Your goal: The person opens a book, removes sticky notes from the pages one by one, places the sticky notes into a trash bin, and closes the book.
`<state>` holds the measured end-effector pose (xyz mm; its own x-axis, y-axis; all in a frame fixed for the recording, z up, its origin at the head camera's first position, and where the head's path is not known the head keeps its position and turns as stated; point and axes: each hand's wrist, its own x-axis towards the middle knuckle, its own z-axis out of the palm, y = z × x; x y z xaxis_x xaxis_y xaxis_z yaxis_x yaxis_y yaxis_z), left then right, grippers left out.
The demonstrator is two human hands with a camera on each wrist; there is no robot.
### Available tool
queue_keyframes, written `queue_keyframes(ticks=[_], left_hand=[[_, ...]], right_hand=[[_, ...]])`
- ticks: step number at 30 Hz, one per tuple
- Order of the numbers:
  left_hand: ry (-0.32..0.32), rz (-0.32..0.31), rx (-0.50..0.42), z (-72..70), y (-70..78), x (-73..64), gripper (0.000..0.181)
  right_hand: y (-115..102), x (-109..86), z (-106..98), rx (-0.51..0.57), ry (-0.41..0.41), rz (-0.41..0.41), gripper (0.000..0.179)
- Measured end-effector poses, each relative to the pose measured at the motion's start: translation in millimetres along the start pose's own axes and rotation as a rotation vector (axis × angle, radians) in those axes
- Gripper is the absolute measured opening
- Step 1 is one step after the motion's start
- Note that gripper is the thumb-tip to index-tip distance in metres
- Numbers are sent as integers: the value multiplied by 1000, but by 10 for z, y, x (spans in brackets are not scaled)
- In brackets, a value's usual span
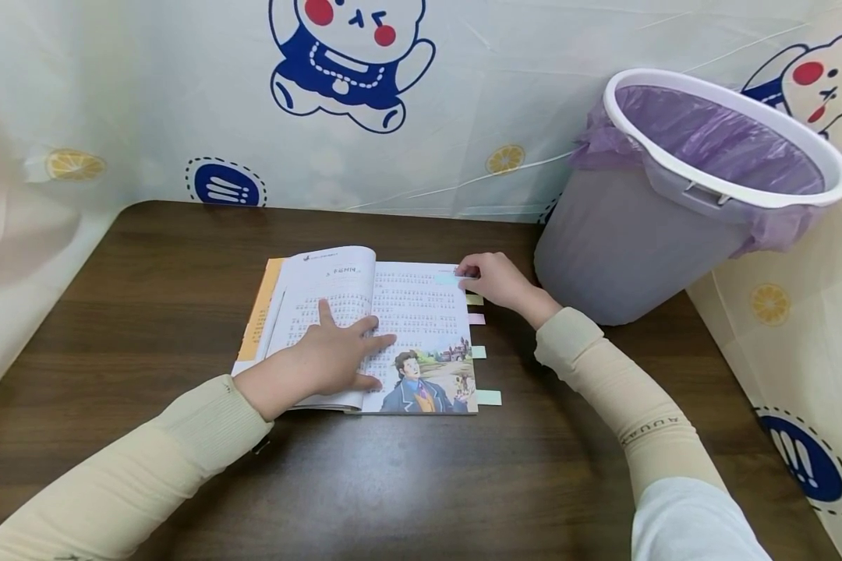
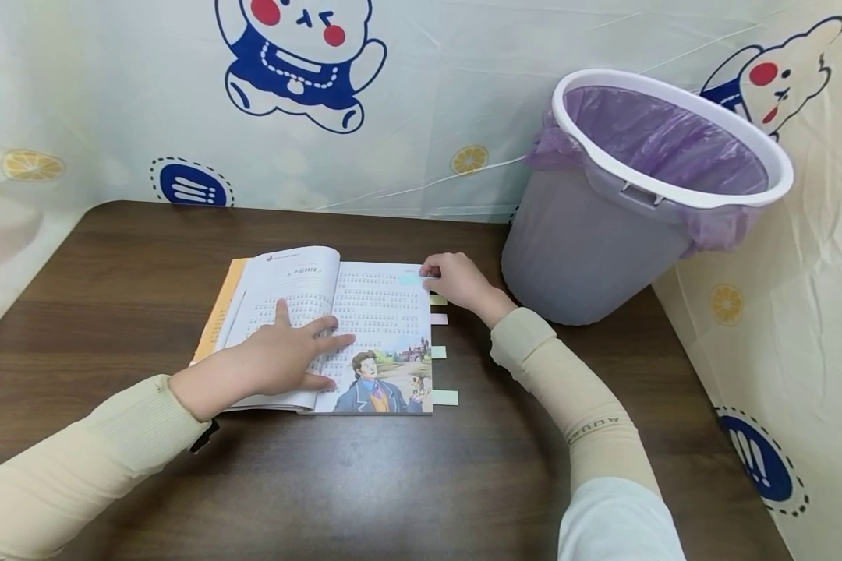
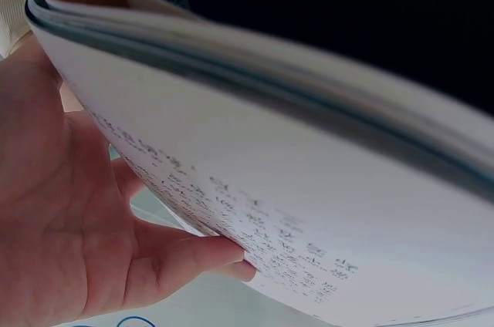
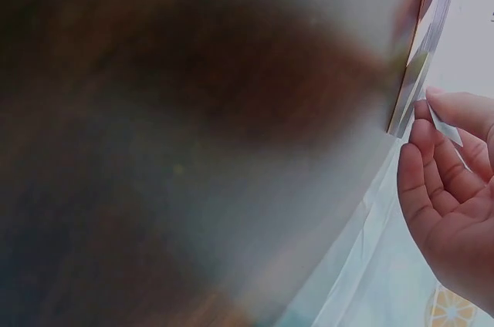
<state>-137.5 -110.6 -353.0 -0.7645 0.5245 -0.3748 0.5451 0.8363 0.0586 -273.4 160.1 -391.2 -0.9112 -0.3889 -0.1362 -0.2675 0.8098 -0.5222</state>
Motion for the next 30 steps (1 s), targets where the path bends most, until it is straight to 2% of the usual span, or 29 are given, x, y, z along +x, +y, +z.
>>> queue_keyframes(ticks=[23, 30], left_hand=[[0, -6, 0, 8, -8, -2, 72], [-2, -9, -5, -5, 6, -15, 72]], right_hand=[[-29, -71, 4, 20, -5, -23, 22], [-21, -92, -13, -2, 50, -21, 19]])
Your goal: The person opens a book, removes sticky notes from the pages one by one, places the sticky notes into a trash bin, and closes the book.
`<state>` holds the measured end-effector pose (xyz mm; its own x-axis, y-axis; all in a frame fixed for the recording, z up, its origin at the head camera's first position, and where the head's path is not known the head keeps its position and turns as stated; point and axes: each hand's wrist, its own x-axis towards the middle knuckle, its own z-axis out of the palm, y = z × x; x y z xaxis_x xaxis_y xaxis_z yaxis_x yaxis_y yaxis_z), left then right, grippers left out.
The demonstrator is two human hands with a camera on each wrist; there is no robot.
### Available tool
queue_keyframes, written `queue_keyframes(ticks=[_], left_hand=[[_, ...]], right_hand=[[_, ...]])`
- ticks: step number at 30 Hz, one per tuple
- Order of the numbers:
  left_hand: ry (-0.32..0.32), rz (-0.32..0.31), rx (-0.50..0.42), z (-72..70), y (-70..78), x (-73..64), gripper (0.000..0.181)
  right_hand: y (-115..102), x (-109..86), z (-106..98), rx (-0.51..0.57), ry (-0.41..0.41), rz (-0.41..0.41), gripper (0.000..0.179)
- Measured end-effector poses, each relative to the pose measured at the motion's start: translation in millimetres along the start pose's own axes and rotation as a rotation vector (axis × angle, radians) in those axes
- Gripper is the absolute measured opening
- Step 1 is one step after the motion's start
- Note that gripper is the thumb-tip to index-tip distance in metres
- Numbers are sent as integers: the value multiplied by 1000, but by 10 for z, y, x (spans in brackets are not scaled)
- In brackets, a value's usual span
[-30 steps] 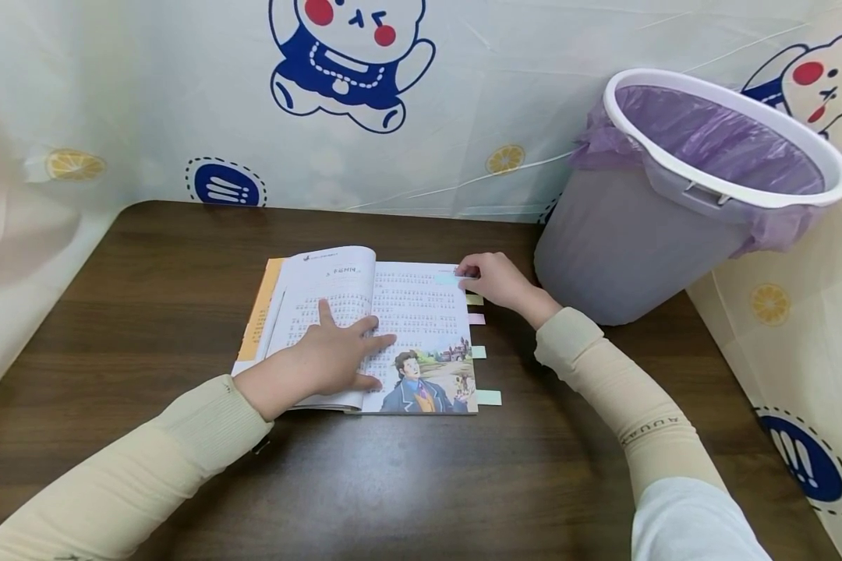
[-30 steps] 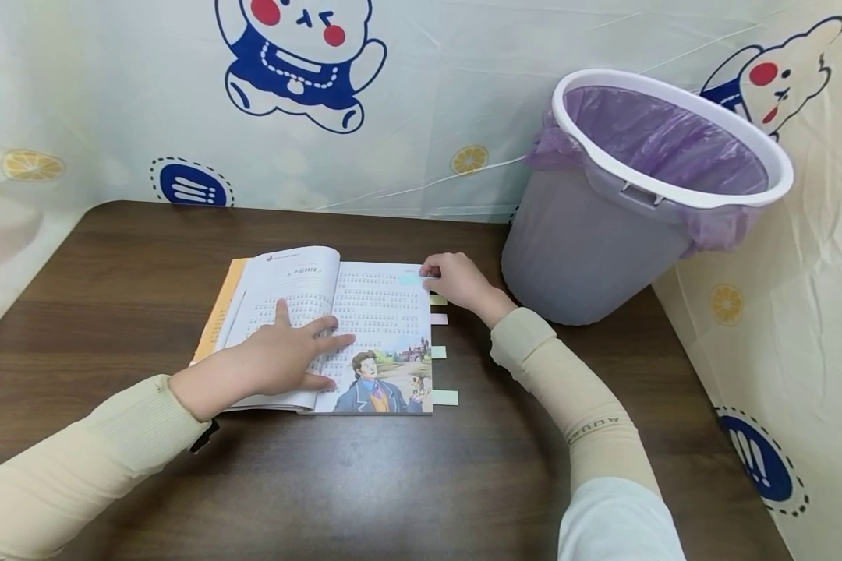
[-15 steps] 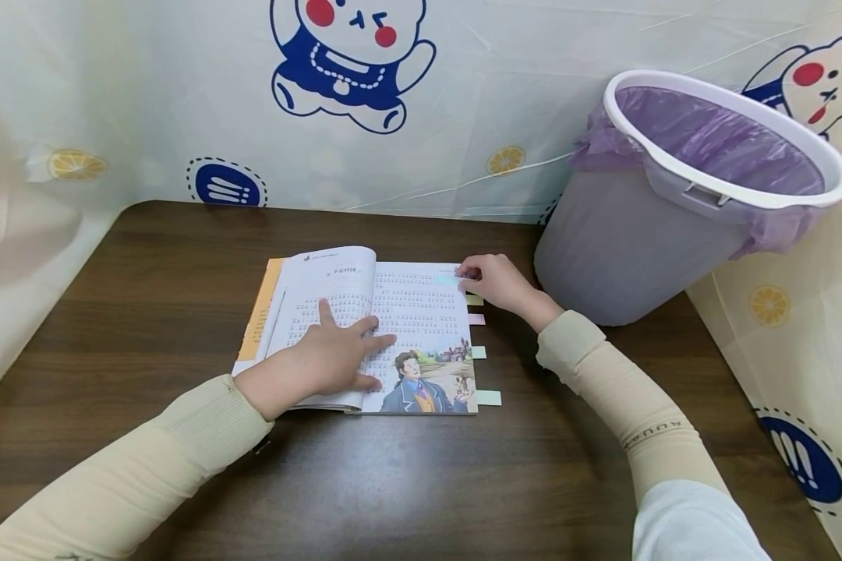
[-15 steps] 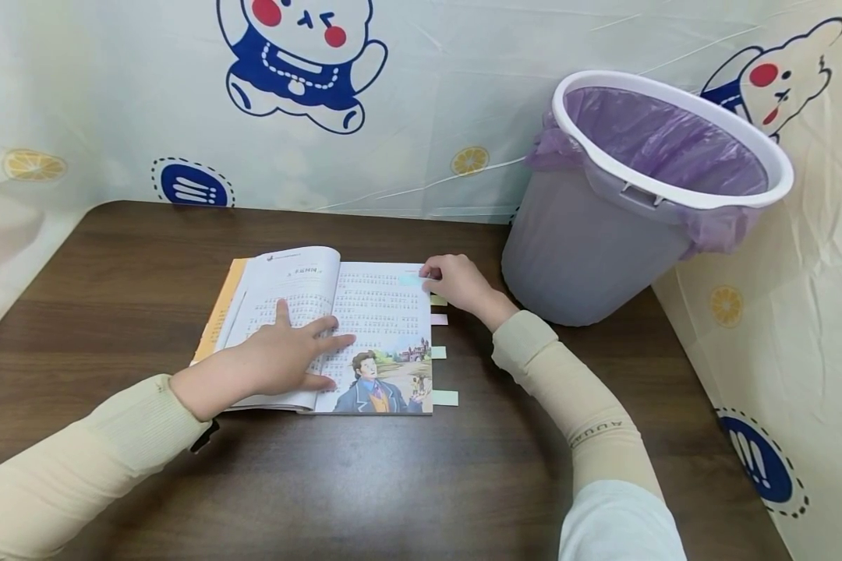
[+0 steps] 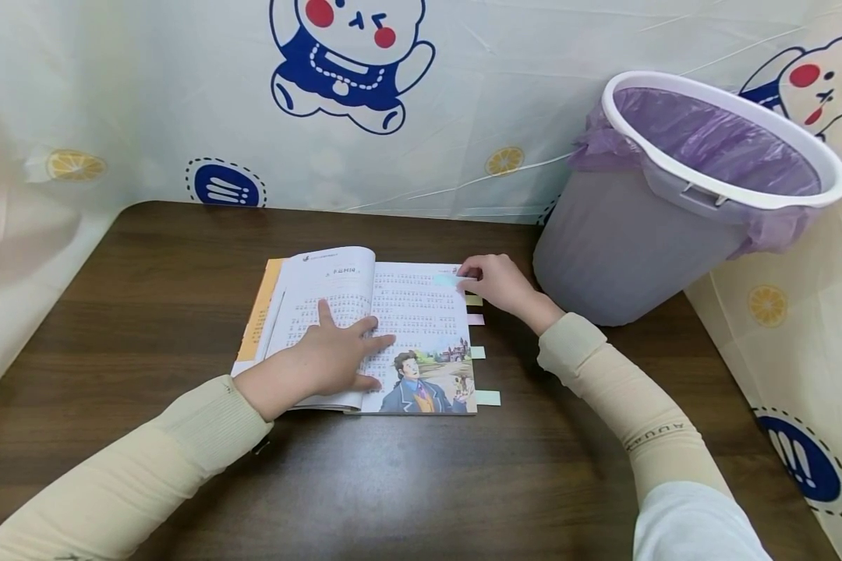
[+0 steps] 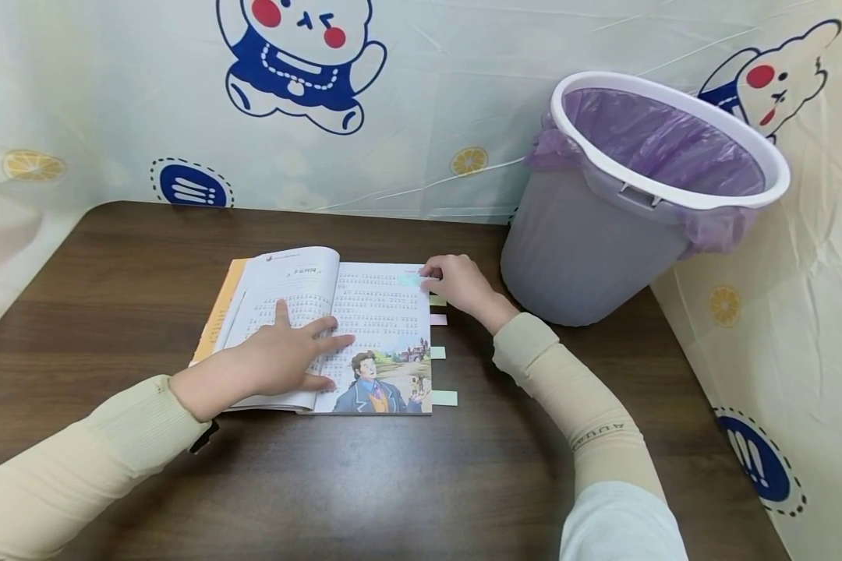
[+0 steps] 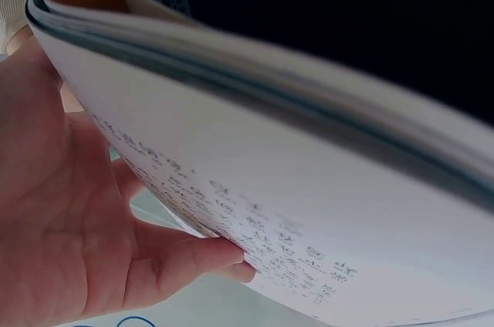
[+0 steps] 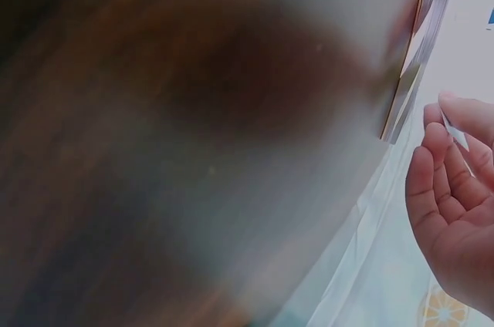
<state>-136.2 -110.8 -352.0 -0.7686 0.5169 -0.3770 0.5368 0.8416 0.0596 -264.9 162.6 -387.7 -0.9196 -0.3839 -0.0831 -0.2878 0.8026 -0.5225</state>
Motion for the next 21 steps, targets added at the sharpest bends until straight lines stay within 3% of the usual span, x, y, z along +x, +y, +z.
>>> queue_keyframes(ticks=[21], left_hand=[[-7, -3, 7, 5, -3, 9, 72]], right_hand=[[49, -65, -17, 27, 43, 16, 16]])
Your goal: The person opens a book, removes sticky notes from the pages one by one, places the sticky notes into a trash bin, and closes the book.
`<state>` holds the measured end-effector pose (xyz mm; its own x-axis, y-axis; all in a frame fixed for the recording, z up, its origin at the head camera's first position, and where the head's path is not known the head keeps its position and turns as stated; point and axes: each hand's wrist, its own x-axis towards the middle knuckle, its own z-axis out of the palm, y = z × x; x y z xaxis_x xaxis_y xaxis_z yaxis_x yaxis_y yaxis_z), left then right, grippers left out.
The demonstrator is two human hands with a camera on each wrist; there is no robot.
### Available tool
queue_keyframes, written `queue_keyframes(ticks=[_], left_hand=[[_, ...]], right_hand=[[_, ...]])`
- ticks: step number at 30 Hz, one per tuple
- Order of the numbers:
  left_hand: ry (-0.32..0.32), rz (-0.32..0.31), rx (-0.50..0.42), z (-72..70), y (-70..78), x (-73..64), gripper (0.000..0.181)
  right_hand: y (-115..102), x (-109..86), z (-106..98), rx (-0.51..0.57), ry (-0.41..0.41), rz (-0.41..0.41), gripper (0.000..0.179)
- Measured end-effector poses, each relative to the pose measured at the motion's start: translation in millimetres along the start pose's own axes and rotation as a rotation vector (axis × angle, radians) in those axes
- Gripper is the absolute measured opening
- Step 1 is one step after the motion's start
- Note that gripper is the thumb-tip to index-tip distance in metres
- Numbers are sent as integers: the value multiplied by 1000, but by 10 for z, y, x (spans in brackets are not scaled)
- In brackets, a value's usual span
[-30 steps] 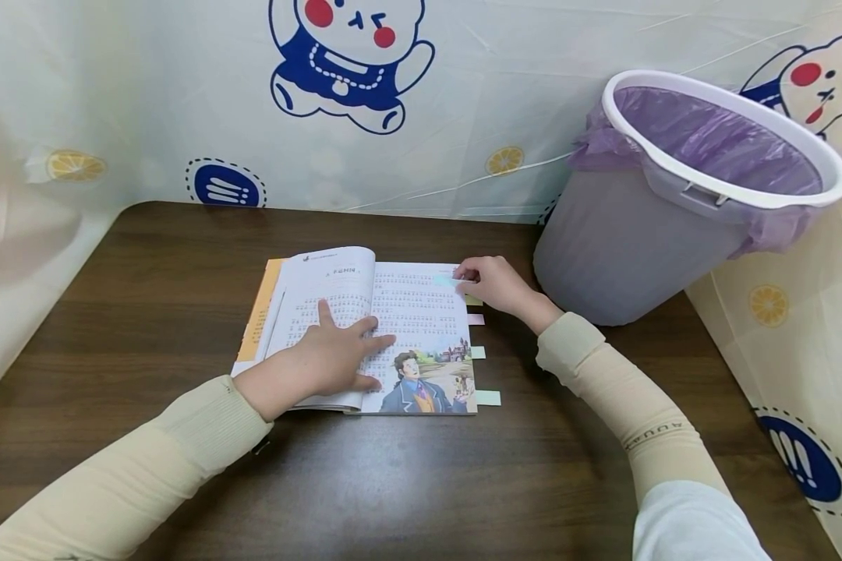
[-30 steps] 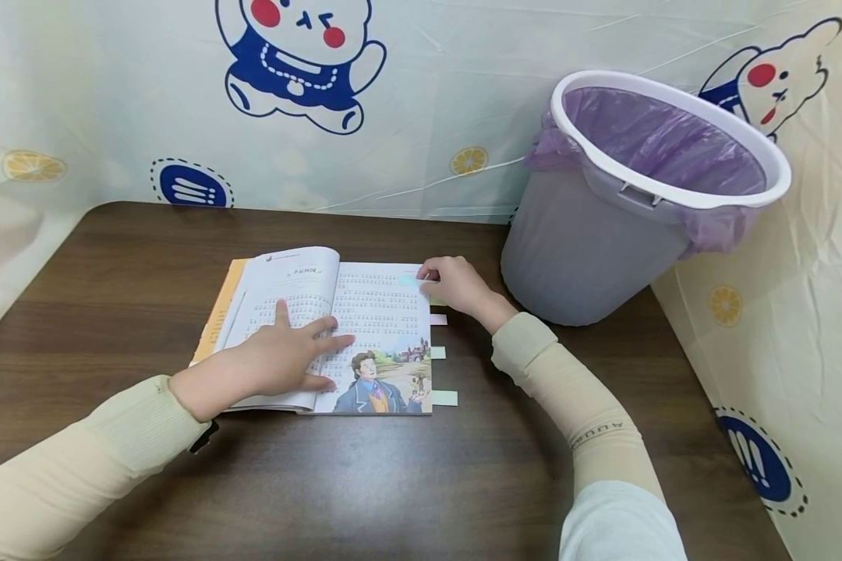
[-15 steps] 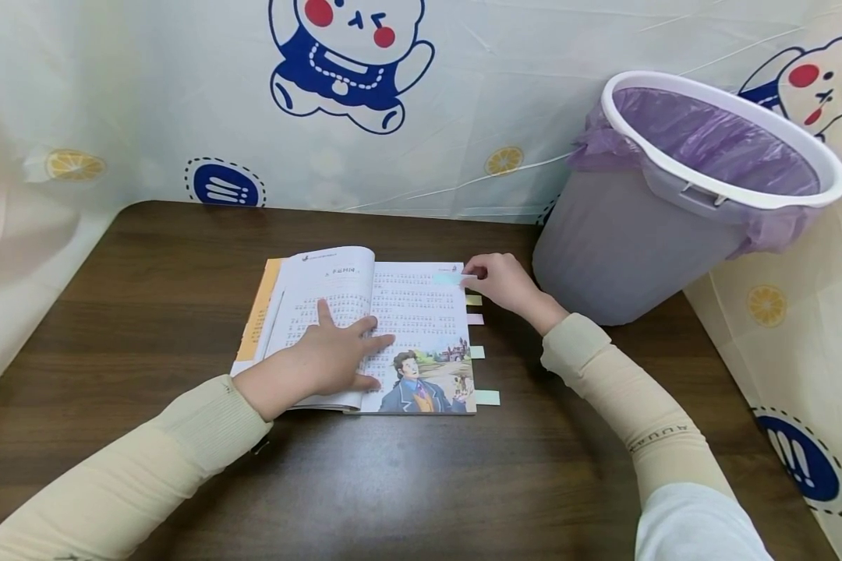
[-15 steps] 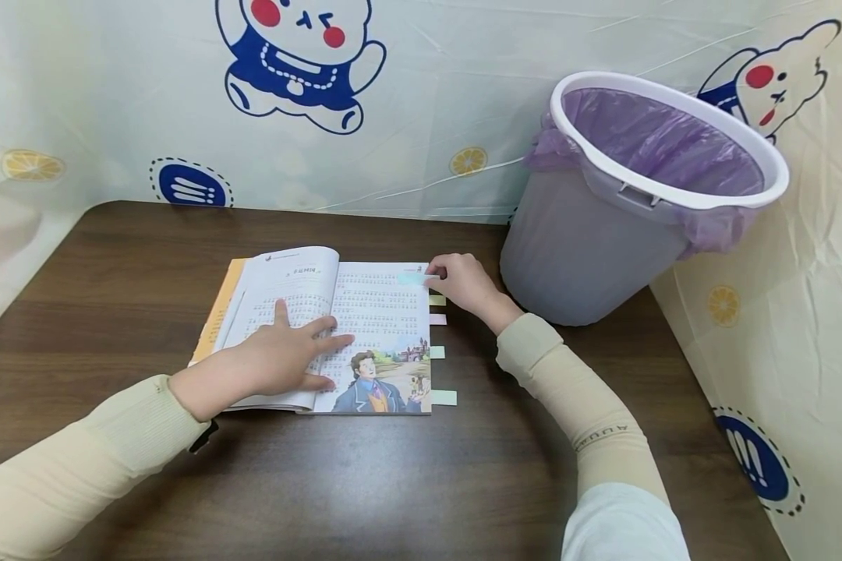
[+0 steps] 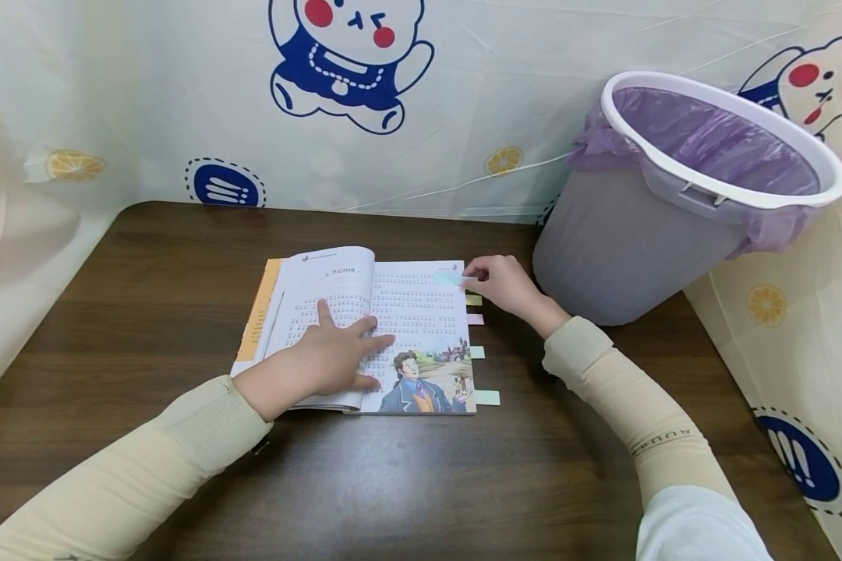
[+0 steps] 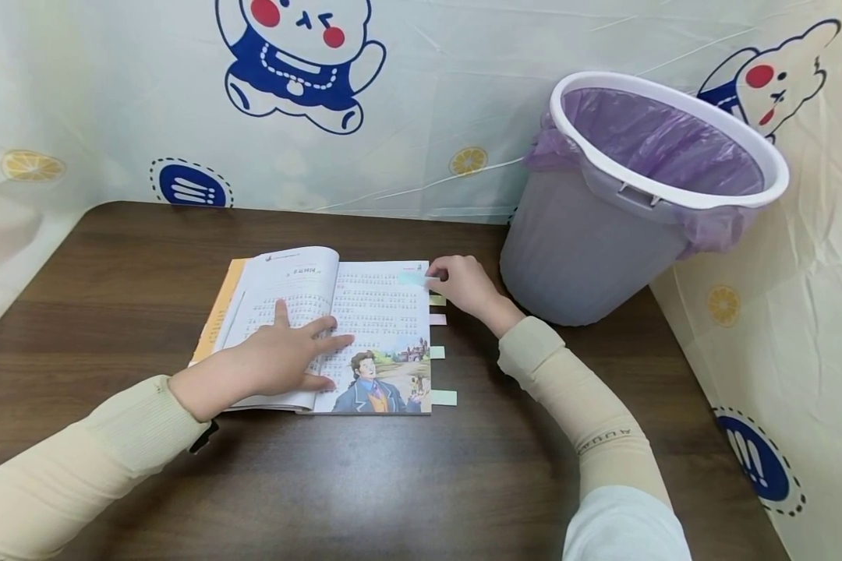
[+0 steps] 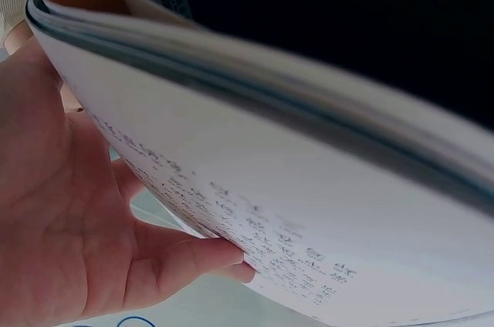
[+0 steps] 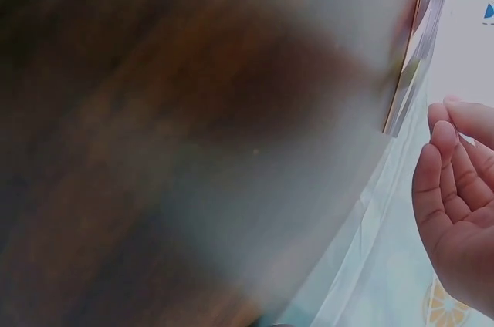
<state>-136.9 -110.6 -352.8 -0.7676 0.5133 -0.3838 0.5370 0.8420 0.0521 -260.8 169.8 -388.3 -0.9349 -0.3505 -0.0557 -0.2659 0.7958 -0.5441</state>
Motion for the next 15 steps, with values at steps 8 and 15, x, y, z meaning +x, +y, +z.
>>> queue_keyframes(ticks=[8, 15], left_hand=[[5, 4, -2, 13, -5, 2, 72], [7, 0, -4, 28, -22, 15, 72]], right_hand=[[-2, -37, 17, 21, -1, -13, 16], [6, -40, 28, 16, 6, -15, 16]])
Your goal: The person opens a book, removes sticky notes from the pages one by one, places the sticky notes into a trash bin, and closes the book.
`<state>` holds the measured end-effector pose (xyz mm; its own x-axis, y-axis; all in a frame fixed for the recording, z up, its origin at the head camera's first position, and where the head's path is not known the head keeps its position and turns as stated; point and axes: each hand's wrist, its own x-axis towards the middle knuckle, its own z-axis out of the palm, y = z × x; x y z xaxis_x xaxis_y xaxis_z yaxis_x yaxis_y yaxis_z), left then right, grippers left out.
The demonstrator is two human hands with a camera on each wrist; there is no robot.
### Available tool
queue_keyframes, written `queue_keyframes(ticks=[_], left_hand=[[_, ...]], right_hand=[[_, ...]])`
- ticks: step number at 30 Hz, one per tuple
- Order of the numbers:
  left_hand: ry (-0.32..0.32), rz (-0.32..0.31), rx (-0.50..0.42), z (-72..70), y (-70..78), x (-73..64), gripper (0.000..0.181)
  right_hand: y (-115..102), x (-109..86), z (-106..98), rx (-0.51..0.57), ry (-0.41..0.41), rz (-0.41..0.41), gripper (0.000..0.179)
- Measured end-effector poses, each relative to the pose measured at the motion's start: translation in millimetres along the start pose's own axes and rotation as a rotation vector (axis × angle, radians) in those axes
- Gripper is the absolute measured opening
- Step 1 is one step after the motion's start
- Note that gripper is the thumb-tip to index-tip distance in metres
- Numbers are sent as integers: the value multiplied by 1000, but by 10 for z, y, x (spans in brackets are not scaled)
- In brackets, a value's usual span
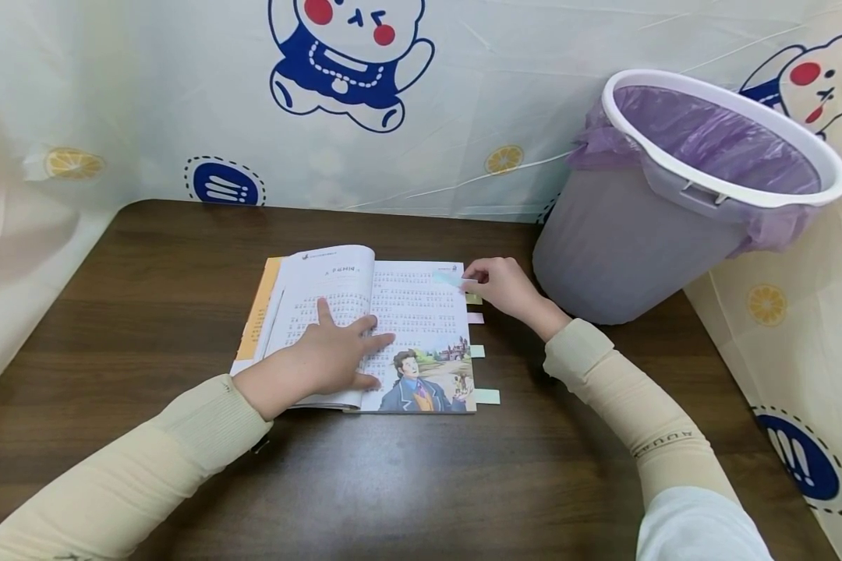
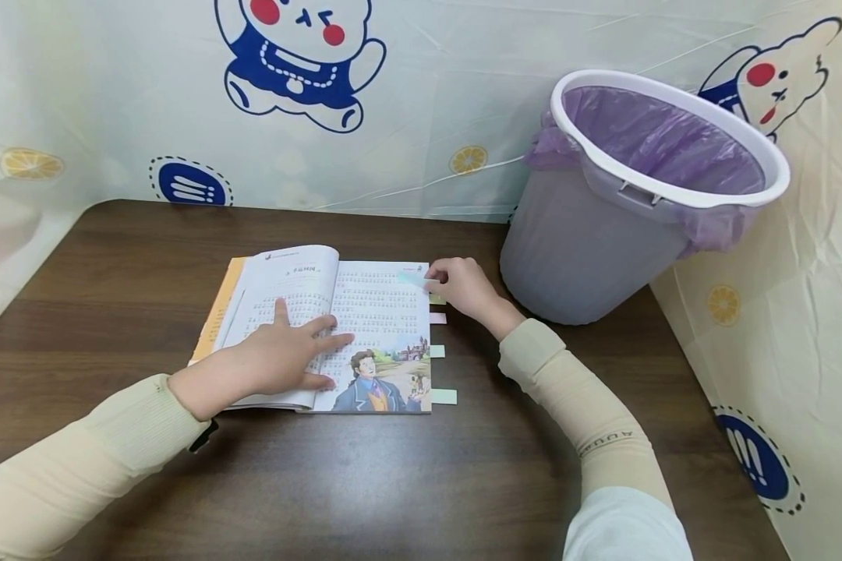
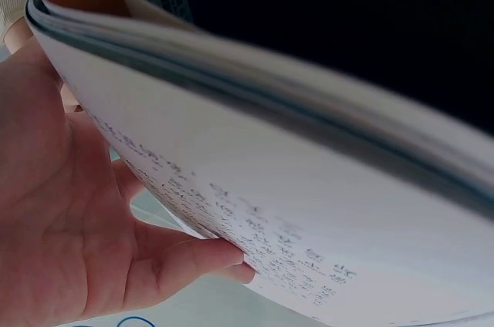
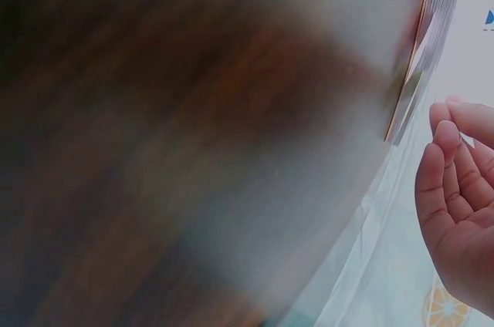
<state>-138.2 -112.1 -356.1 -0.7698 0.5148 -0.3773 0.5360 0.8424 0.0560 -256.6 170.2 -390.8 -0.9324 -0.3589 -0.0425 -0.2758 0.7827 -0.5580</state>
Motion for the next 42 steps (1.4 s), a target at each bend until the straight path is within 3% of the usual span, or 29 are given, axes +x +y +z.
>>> queue_keyframes(ticks=[17, 25, 42], left_hand=[[-12, -8, -10, -5, 11, -5, 73], [-6, -8, 9, -3, 14, -23, 74], [7, 7, 12, -25, 19, -29, 73]], right_hand=[[24, -67, -71, 21, 5, 12, 14], [14, -74, -97, 20, 26, -35, 13], [-154, -211, -534, 4, 76, -70, 15]])
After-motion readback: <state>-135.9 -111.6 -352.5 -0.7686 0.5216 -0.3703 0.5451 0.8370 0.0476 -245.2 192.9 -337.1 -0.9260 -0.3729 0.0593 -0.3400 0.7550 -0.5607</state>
